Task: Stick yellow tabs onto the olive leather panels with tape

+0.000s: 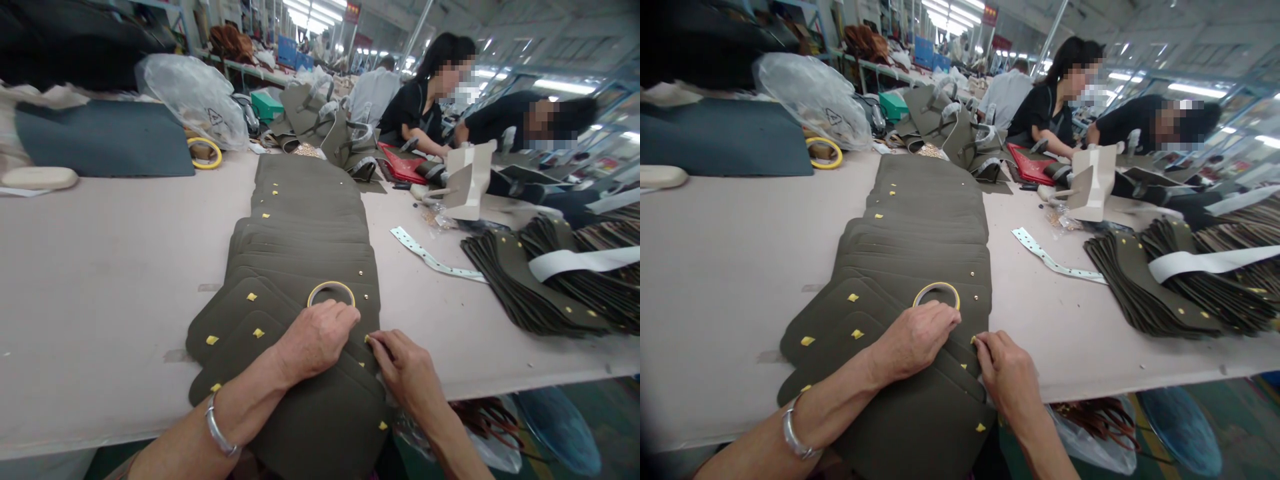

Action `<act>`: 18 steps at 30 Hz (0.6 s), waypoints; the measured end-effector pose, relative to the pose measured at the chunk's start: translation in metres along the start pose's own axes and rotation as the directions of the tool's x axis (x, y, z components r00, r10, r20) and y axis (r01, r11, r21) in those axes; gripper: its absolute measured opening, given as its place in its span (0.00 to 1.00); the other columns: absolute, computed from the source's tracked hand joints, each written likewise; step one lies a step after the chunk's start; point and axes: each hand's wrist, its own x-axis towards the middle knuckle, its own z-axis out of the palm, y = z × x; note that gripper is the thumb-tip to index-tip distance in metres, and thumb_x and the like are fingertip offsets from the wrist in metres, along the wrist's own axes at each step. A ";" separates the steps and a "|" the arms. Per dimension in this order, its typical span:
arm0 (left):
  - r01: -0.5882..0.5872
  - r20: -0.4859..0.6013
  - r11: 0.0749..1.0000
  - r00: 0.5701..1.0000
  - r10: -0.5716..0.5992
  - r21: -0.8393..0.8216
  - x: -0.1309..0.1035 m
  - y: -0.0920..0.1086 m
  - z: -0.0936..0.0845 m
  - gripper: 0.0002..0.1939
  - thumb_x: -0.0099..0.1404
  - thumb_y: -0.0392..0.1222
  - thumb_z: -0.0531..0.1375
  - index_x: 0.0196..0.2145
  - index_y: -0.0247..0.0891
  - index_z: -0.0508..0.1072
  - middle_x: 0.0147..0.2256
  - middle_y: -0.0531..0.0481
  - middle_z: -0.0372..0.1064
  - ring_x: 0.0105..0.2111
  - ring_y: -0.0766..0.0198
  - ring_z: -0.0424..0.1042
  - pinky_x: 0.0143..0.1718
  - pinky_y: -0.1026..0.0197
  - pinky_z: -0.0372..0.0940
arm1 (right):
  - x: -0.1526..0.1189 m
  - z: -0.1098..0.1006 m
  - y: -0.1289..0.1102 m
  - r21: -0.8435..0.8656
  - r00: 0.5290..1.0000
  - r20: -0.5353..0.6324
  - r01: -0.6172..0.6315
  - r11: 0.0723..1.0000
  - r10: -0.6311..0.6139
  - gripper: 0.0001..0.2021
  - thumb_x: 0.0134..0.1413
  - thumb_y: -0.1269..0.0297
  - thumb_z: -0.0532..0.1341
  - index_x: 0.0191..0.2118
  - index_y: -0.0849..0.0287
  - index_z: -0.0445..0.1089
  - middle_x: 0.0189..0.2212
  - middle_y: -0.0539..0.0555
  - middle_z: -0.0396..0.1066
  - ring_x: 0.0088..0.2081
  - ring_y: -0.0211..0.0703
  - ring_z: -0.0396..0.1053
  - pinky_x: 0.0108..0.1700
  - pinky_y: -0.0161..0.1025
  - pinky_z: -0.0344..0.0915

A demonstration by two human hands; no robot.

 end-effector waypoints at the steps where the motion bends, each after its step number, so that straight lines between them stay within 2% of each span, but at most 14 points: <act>1: 0.004 -0.003 1.000 1.000 -0.004 -0.008 0.000 0.000 0.000 0.08 0.70 0.33 0.47 0.38 0.37 0.65 0.33 0.49 0.65 0.33 0.60 0.64 0.37 0.59 0.63 | 0.002 0.000 -0.002 -0.012 1.000 0.011 -0.015 1.000 0.015 0.10 0.63 0.64 0.53 0.37 0.57 0.72 0.32 0.53 0.72 0.33 0.43 0.71 0.38 0.38 0.63; 4: 0.025 -0.037 0.998 0.999 -0.026 -0.053 -0.001 -0.002 0.001 0.08 0.70 0.33 0.48 0.39 0.37 0.66 0.32 0.50 0.67 0.34 0.60 0.66 0.37 0.59 0.64 | 0.009 -0.003 -0.007 -0.011 0.997 0.045 -0.070 0.998 0.070 0.10 0.62 0.64 0.54 0.33 0.56 0.72 0.30 0.52 0.72 0.31 0.43 0.70 0.36 0.37 0.62; 8: 0.011 -0.140 0.989 0.990 -0.031 -0.144 0.000 -0.004 0.001 0.09 0.70 0.33 0.49 0.44 0.37 0.66 0.35 0.49 0.71 0.36 0.61 0.71 0.38 0.60 0.67 | 0.021 -0.008 -0.011 0.015 0.983 0.091 -0.164 0.986 0.162 0.08 0.58 0.64 0.57 0.29 0.55 0.71 0.25 0.49 0.71 0.29 0.41 0.69 0.32 0.36 0.60; 12: -0.025 -0.222 0.975 0.975 -0.025 -0.220 -0.002 -0.004 -0.002 0.13 0.70 0.34 0.50 0.51 0.38 0.64 0.40 0.49 0.74 0.38 0.64 0.75 0.40 0.63 0.69 | 0.028 -0.013 -0.007 0.104 0.975 0.166 -0.166 0.981 0.148 0.09 0.57 0.65 0.58 0.27 0.55 0.72 0.22 0.47 0.71 0.26 0.41 0.69 0.29 0.35 0.60; 14: -0.024 -0.216 0.976 0.976 -0.023 -0.216 -0.003 -0.003 -0.004 0.18 0.71 0.35 0.50 0.57 0.39 0.59 0.41 0.49 0.75 0.37 0.64 0.75 0.39 0.63 0.70 | 0.028 -0.016 -0.006 0.187 0.990 0.095 -0.120 0.975 0.103 0.08 0.58 0.65 0.58 0.31 0.54 0.74 0.27 0.49 0.75 0.29 0.41 0.71 0.32 0.36 0.63; 16: -0.002 -0.186 0.981 0.982 -0.035 -0.195 -0.004 -0.002 -0.005 0.23 0.70 0.36 0.51 0.62 0.38 0.53 0.41 0.48 0.75 0.37 0.63 0.76 0.38 0.62 0.71 | 0.028 -0.017 -0.008 0.256 0.997 -0.068 -0.012 0.967 0.031 0.06 0.59 0.66 0.59 0.37 0.55 0.74 0.33 0.51 0.76 0.33 0.41 0.72 0.36 0.36 0.66; 18: 0.020 -0.156 0.984 0.987 -0.048 -0.178 -0.005 -0.002 -0.004 0.24 0.70 0.37 0.51 0.62 0.38 0.52 0.40 0.48 0.76 0.36 0.61 0.77 0.36 0.61 0.72 | 0.027 -0.016 -0.013 0.278 0.973 -0.216 0.137 0.951 -0.077 0.08 0.59 0.68 0.58 0.43 0.56 0.72 0.37 0.53 0.76 0.36 0.41 0.72 0.39 0.36 0.67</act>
